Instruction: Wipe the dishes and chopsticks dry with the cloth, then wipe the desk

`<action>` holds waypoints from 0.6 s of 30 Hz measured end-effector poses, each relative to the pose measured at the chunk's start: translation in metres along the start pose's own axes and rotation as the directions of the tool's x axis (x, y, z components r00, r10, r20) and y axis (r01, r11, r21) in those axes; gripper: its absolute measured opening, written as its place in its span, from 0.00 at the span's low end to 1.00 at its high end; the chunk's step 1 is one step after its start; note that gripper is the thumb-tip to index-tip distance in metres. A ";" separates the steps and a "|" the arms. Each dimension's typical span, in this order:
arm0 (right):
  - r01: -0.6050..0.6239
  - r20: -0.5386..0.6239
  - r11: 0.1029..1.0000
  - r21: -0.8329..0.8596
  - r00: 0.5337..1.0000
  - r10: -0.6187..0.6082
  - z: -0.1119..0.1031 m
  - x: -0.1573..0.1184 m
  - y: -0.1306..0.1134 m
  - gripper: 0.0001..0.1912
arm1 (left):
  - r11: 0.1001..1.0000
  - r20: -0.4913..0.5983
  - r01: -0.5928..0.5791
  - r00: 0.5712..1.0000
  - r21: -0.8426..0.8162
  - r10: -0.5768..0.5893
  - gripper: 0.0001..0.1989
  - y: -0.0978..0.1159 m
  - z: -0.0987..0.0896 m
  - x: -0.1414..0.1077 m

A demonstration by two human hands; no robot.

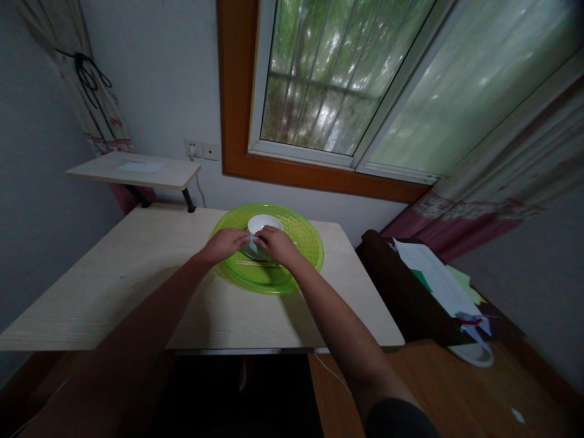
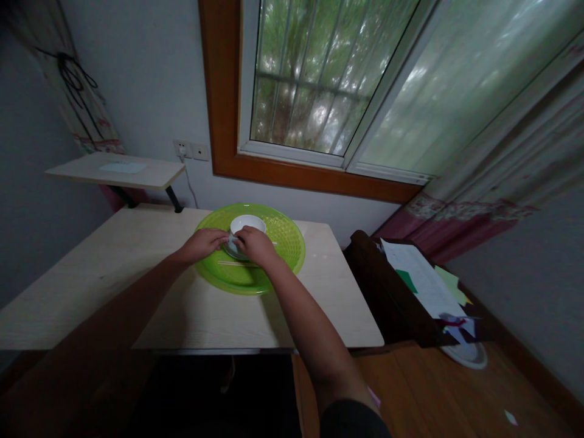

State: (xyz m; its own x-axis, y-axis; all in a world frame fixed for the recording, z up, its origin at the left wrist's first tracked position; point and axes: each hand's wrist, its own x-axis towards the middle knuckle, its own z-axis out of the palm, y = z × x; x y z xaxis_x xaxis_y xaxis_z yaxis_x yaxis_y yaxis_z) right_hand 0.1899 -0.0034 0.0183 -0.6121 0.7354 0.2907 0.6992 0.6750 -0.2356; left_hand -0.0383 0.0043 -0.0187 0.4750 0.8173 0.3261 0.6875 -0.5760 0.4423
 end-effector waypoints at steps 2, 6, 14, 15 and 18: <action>-0.008 -0.010 1.000 0.018 1.000 0.009 -0.002 -0.003 0.002 0.08 | 1.000 -0.008 -0.001 1.000 -0.018 0.001 0.18 -0.001 0.000 0.000; -0.086 -0.028 0.995 0.048 0.996 0.087 -0.012 -0.020 0.019 0.07 | 0.998 -0.042 -0.011 0.999 -0.068 0.009 0.19 -0.002 -0.001 0.000; -0.198 -0.085 0.967 0.158 0.973 0.213 -0.029 -0.057 0.065 0.05 | 0.998 -0.056 0.016 0.998 -0.059 -0.019 0.19 -0.004 0.000 -0.001; -0.200 -0.091 0.965 0.171 0.972 0.217 -0.031 -0.059 0.069 0.05 | 0.998 -0.055 0.017 0.998 -0.056 -0.020 0.19 -0.004 0.000 -0.001; -0.216 -0.109 0.954 0.208 0.964 0.242 -0.035 -0.062 0.077 0.05 | 0.998 -0.065 0.029 0.997 -0.051 -0.032 0.18 -0.004 0.001 -0.001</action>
State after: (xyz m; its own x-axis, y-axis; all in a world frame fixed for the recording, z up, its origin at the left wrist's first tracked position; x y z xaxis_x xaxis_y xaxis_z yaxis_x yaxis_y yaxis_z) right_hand 0.2948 0.0009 0.0150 -0.3807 0.8660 0.3244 0.7223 0.4975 -0.4804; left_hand -0.0413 0.0061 -0.0215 0.4159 0.8329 0.3651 0.6720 -0.5520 0.4937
